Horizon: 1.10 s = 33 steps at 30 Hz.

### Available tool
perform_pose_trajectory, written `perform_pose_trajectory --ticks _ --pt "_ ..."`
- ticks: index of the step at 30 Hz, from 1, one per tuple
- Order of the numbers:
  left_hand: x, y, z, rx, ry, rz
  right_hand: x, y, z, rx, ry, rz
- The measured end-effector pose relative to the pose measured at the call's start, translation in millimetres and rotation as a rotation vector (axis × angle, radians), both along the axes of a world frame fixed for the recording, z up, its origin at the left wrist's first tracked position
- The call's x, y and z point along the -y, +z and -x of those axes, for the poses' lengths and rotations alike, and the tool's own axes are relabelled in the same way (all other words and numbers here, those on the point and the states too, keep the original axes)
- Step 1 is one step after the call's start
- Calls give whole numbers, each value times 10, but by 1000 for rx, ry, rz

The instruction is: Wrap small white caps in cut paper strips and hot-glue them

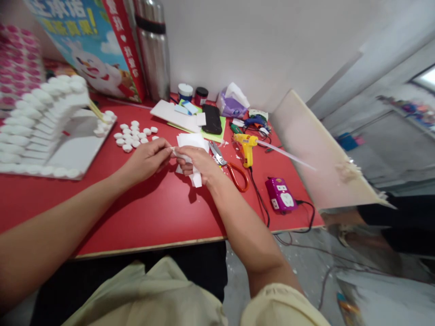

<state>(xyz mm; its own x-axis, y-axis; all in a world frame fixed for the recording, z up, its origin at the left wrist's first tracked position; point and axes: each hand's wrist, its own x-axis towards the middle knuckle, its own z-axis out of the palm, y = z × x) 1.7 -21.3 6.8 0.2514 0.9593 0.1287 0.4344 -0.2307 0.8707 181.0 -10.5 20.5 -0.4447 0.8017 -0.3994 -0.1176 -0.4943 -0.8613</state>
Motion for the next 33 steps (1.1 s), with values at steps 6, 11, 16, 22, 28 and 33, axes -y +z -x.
perform_pose_trajectory --ticks 6,11,16,22,28,33 --pt "6 14 5 -15 -2 -43 -17 14 3 -4 -7 38" --pt "34 20 -1 63 -21 50 -29 36 -11 -33 4 96" --pt "35 11 -11 102 -10 84 -9 38 -13 -2 -6 59" --pt "9 24 -24 299 -13 238 33 -5 12 103 -46 -155" --pt "-4 -31 -30 376 -38 284 81 7 43 252 -102 -311" --pt "15 -38 -49 395 -71 310 62 -22 41 335 -126 -390"
